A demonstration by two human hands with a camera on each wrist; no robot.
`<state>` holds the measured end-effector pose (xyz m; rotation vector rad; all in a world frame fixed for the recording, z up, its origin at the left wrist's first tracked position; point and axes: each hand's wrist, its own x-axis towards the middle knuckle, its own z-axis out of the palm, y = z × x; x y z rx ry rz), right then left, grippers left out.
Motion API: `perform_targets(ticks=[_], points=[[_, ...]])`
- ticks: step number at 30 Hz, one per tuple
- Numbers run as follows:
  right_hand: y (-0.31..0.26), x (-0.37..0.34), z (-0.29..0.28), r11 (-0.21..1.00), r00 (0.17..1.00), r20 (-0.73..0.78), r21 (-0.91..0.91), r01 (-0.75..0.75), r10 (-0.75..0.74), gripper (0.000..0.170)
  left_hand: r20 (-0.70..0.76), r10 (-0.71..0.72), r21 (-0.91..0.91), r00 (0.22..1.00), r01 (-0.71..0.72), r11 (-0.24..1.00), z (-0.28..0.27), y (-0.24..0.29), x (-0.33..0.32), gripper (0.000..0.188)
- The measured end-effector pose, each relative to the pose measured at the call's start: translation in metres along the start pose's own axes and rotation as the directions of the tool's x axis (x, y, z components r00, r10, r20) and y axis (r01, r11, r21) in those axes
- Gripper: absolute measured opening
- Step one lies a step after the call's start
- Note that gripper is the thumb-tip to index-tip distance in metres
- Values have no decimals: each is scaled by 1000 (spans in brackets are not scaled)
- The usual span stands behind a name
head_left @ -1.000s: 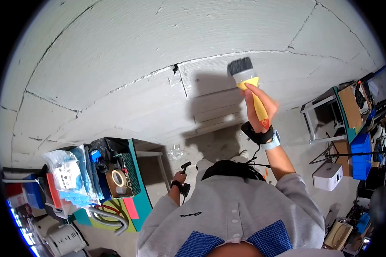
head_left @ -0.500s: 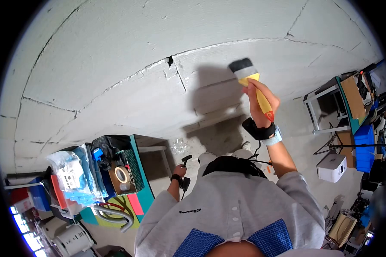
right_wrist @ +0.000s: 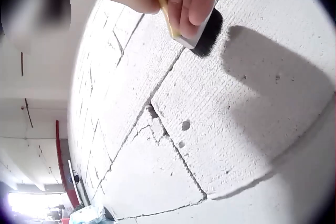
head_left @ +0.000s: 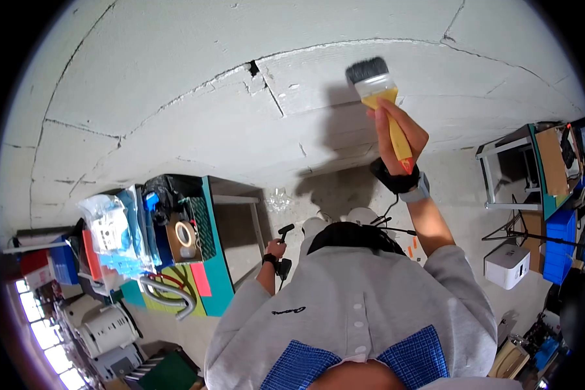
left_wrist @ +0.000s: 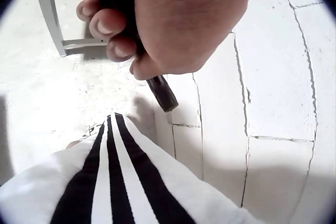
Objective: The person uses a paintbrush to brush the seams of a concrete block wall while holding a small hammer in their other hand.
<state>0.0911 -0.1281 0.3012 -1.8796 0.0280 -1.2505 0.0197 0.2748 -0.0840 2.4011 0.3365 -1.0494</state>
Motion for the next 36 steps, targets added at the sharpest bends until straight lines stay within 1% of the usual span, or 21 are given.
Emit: perform_targets(ticks=[1,2,4,6,8,11,13,16,17,18,19,23,25,26,28,29,31,32,33,34,36], points=[[3,3,0,998,998,0,5,62,-62,15,16,-57,-9,998,57,998,3,2,-4,36],[8,5,0,992,992,-4,11,123,-123,15,10,-70,-14,997,71,997,6,3,-8,36],[25,-4,-3,996,996,13,13,90,-90,14,24,-95,-71,995,96,993,5,15,-24,38],[34,-7,-8,988,990,78,-88,125,-118,13,12,-122,-71,992,123,990,6,24,-32,39],[30,-9,-17,996,994,79,-34,81,-78,12,-60,-60,-83,996,55,995,9,31,-44,40],[20,1,-22,998,991,116,7,61,-62,15,-70,-83,-78,994,77,994,11,49,-61,40],[26,7,-20,983,981,64,29,180,-181,18,-80,-108,-84,991,102,991,15,58,-65,40],[42,4,-22,973,969,87,48,226,-230,21,-141,-97,-85,985,86,993,27,62,-76,39],[46,-2,-25,973,970,88,58,223,-228,21,-192,-42,-39,981,35,999,29,63,-79,39],[48,-5,-31,987,972,174,35,154,-158,21,-242,18,10,970,-16,1000,28,68,-81,39],[50,-8,-36,996,963,258,2,86,-84,21,-179,-56,-71,982,44,996,26,72,-84,38],[38,-1,-35,992,976,185,68,103,-114,21,-146,-63,-62,987,54,997,22,67,-87,39],[30,10,-30,972,975,50,105,208,-214,21,-323,84,95,943,-57,994,26,44,-69,43],[32,11,-28,973,976,44,95,210,-215,21,-320,95,102,943,-65,993,24,39,-64,43],[40,7,-22,985,992,69,146,96,-107,18,-210,-18,51,978,29,998,7,49,-69,42],[45,0,-22,986,992,63,134,96,-105,18,-215,4,101,977,18,995,-2,57,-75,43],[53,-12,-28,999,971,238,-36,33,-23,14,-202,11,107,979,11,994,-9,49,-58,43],[53,-15,-28,998,973,230,-48,32,-20,14,-194,7,107,981,14,994,-12,42,-47,43],[48,-18,-29,1000,983,184,-6,-27,28,12,-170,48,130,984,-26,991,-27,58,-59,44],[42,-19,-27,996,988,135,39,-80,74,12,-159,59,145,986,-36,989,-36,60,-54,44],[27,-13,-20,998,994,85,5,-62,61,13,-102,82,100,991,-71,992,-47,56,-40,44]])
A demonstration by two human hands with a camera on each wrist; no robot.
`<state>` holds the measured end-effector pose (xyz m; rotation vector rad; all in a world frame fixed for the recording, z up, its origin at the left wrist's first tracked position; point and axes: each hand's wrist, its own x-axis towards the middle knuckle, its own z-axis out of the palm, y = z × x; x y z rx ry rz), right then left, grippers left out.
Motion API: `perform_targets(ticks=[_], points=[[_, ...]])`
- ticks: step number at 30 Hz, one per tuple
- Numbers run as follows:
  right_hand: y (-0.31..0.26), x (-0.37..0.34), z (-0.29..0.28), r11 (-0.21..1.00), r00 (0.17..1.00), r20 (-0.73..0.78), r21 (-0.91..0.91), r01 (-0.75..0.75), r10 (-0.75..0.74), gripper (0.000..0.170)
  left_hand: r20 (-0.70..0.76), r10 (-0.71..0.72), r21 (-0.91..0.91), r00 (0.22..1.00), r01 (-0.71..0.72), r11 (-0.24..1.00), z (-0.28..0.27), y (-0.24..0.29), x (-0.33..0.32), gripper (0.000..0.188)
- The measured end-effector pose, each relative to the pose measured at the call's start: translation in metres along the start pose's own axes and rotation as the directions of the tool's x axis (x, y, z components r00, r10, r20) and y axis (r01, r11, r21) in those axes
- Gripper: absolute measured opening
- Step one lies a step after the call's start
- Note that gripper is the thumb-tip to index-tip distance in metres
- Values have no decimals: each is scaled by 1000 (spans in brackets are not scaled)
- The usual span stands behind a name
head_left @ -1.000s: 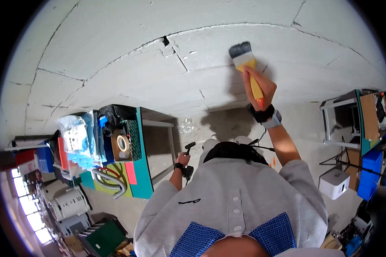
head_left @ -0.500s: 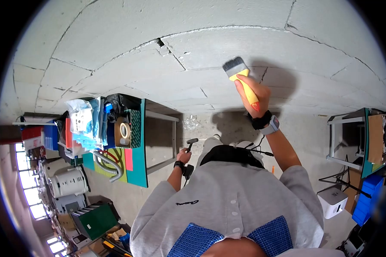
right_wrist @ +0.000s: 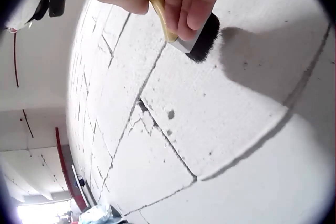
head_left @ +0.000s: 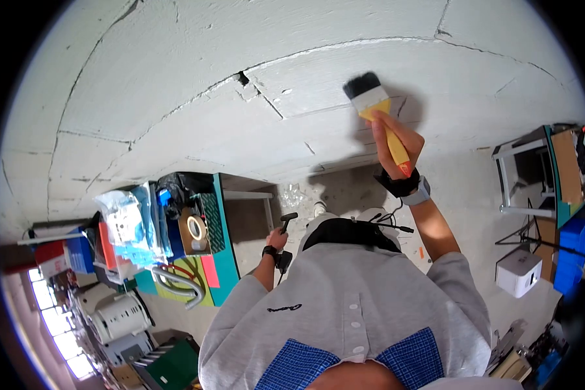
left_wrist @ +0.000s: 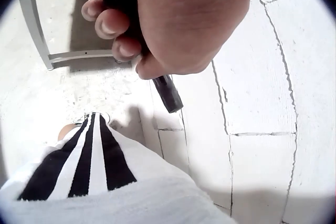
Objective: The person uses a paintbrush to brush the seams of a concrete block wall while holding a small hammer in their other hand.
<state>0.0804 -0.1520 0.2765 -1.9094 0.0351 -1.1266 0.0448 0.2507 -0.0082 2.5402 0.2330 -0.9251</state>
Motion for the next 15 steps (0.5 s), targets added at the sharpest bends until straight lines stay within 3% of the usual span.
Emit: perform_targets(ticks=[2,4,6,7,9,12,13,15], points=[[-8,7,13,997,994,-96,51,51,-46,14,2,49,43,999,-49,998,-9,-9,22,45],[-4,1,26,998,991,-119,28,65,-61,15,106,13,-9,994,-12,1000,-21,-16,42,48],[9,-13,36,996,992,-91,-13,-91,89,15,103,68,9,992,-70,998,-34,-21,57,51],[12,-18,39,996,992,-98,-23,-87,84,15,71,106,40,992,-110,993,-40,-21,62,52],[10,-30,40,951,956,-63,135,-277,287,15,49,151,78,987,-155,985,-50,-27,78,53],[-17,-21,35,946,941,-104,77,-314,321,16,124,173,119,977,-188,975,-55,-40,108,54],[-24,-16,35,947,940,-117,66,-315,321,16,128,166,110,978,-181,977,-60,-35,109,54],[-34,-7,39,989,963,-225,39,-142,147,16,140,170,110,976,-185,976,-65,-27,113,53]])
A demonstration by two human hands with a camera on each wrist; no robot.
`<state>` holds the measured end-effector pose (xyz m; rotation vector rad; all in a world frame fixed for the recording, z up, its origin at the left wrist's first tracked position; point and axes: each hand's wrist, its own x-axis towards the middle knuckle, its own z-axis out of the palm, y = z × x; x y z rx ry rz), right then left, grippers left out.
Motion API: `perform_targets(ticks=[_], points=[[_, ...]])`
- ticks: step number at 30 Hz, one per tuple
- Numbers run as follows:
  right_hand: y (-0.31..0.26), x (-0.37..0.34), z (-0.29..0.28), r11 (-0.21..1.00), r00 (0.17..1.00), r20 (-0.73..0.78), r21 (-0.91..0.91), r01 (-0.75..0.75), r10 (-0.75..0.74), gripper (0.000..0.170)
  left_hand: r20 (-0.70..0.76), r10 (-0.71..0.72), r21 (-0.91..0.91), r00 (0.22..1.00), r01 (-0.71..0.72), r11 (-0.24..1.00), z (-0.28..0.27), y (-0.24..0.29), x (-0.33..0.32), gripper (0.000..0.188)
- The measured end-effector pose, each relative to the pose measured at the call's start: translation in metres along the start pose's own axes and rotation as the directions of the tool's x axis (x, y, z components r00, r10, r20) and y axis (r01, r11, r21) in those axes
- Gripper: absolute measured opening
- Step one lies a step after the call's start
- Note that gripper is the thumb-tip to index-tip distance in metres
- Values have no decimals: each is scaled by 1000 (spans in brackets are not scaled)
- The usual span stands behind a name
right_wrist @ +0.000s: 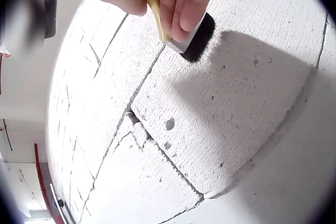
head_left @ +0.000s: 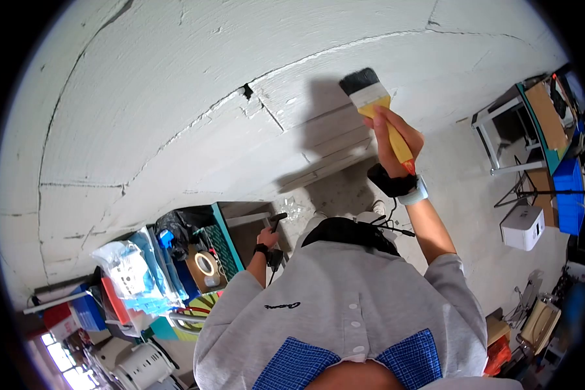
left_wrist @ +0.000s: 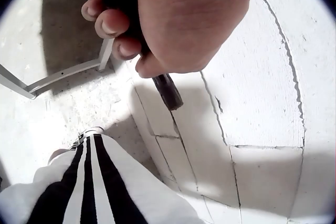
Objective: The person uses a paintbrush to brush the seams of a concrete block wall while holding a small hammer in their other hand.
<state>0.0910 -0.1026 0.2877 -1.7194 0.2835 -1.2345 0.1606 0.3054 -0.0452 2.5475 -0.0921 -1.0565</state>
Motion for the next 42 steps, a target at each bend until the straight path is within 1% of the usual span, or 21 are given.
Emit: perform_targets(ticks=[5,7,10,12,14,15,16,18,20,21,23,24,26,28,31,33,34,38,39,41,42], points=[[25,-13,3,987,995,4,-121,-102,103,15,0,62,37,998,-62,997,-12,22,5,46],[28,-20,0,974,980,85,-153,-165,180,14,16,77,-2,997,-76,997,-14,30,4,44],[14,-16,6,983,990,46,-132,-125,132,13,-51,120,-16,991,-121,992,-17,35,5,44],[6,-14,12,988,993,20,-105,-110,113,12,-7,46,-18,999,-46,999,-14,32,3,50],[5,-11,16,989,1000,27,-146,17,-14,11,-5,30,8,1000,-30,1000,-11,29,2,50],[7,-13,15,989,999,29,-149,17,-13,11,-3,14,37,1000,-14,999,-7,24,3,50],[12,-17,12,973,997,78,-228,19,-1,12,0,14,35,1000,-14,999,-2,18,3,50],[21,-22,8,950,991,135,-310,27,16,12,-65,78,39,995,-76,996,7,11,1,44],[27,-28,5,961,983,86,-240,-137,162,14,-5,42,1,999,-42,999,8,5,-3,45],[23,-25,5,960,983,91,-243,-135,162,14,45,17,-33,999,-16,999,6,8,-3,45],[5,-16,8,962,993,90,-256,96,-76,14,54,7,-34,999,-5,999,9,7,2,44],[0,-15,10,962,993,96,-256,91,-69,14,64,-6,-25,998,8,1000,10,5,-1,44],[-3,-10,12,936,963,168,-251,248,-211,15,61,-21,-30,998,23,999,11,7,0,44],[3,-10,13,936,968,186,-279,215,-167,14,59,-39,-36,997,41,999,8,17,-7,43],[19,-18,10,926,970,203,-324,194,-132,12,-1,35,-8,999,-35,999,7,27,-5,41],[22,-23,5,965,988,155,-262,15,27,11,-28,72,-66,997,-74,995,15,26,-3,39],[21,-19,2,953,987,157,-289,87,-42,11,-32,69,-72,997,-71,995,17,27,-3,39],[17,-8,4,946,981,120,-268,183,-156,12,-30,77,-24,997,-78,997,24,29,-12,37],[20,-8,2,946,981,114,-269,181,-156,12,-33,69,-20,997,-69,997,25,28,-11,37],[28,-12,-4,910,968,246,-387,151,-55,13,-43,83,-25,996,-84,996,29,25,-9,37],[34,-17,-8,908,969,242,-392,146,-51,13,-50,94,-31,994,-95,995,31,24,-12,37]])
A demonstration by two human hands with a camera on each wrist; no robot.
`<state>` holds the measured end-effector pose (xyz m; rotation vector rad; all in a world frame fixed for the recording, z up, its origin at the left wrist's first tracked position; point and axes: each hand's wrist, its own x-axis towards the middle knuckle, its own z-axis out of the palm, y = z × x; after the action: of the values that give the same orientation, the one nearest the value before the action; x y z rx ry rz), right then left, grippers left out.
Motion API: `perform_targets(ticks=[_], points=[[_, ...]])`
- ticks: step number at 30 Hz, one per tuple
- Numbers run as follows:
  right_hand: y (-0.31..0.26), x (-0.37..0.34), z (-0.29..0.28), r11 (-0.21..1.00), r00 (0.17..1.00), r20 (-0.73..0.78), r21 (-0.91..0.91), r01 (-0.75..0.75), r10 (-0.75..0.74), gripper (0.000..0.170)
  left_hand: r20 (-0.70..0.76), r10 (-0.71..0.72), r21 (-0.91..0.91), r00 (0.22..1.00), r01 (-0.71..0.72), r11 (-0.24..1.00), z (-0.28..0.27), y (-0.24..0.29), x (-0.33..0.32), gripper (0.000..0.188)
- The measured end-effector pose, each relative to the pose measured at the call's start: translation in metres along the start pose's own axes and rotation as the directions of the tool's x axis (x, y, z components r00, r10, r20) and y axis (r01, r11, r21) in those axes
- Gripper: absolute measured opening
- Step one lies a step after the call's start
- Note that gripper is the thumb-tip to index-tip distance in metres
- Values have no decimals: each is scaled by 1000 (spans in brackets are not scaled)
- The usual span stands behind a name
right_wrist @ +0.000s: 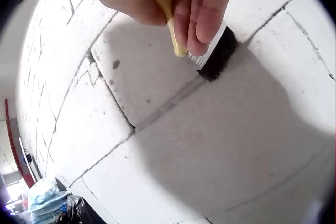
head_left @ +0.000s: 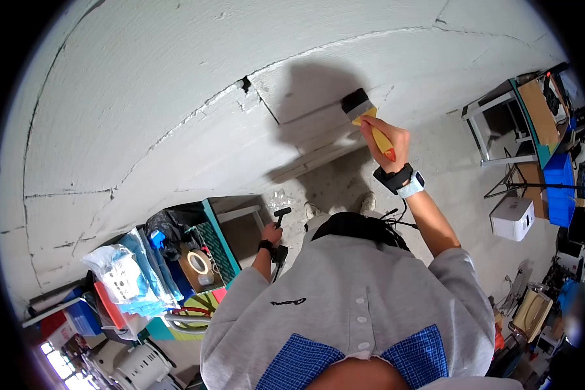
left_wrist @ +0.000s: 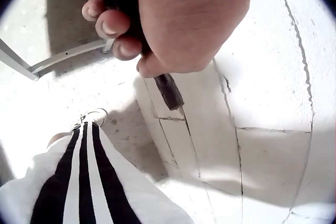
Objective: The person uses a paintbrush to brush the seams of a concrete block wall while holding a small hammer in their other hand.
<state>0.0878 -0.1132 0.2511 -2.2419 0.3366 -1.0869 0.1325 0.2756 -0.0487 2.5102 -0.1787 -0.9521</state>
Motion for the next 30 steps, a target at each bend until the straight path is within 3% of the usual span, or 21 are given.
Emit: perform_targets(ticks=[3,5,7,10,12,15,16,21,23,25,26,27,30], points=[[9,0,-1,1000,1000,1,-10,6,-6,13,65,-52,12,996,51,999,-3,3,-3,36],[0,2,-7,989,997,-59,144,-39,48,12,54,-85,-9,995,86,996,-3,6,-12,36],[2,5,-10,994,996,-91,109,7,3,12,31,-104,-34,994,105,994,-3,13,-11,36],[19,3,-9,992,996,-60,111,-54,61,12,24,-119,-19,993,119,993,-3,20,-12,37],[33,-3,-12,975,982,66,125,-183,176,11,24,-98,31,995,97,995,2,21,-10,39],[25,-1,-25,945,978,-2,257,-203,211,10,22,-92,75,995,90,993,11,19,-4,40],[15,8,-31,932,985,-37,331,-147,168,11,15,-74,81,997,73,994,15,18,-1,41],[-29,59,-56,927,987,-154,374,25,36,13,18,-92,43,996,92,995,19,28,-5,40],[-31,72,-52,861,972,-231,485,150,-39,14,8,-98,40,995,98,994,16,37,-8,40],[-27,70,-49,850,980,-200,516,107,-2,13,51,-130,-71,990,133,989,25,28,2,39],[-21,65,-47,891,986,-166,449,64,13,13,-23,-41,-31,999,41,999,32,20,7,38],[-18,62,-47,925,991,-134,378,24,29,12,-32,-39,-31,999,38,999,31,22,4,38],[-26,59,-54,899,991,-103,437,-27,80,12,-35,-82,-17,996,81,997,23,39,-10,36]])
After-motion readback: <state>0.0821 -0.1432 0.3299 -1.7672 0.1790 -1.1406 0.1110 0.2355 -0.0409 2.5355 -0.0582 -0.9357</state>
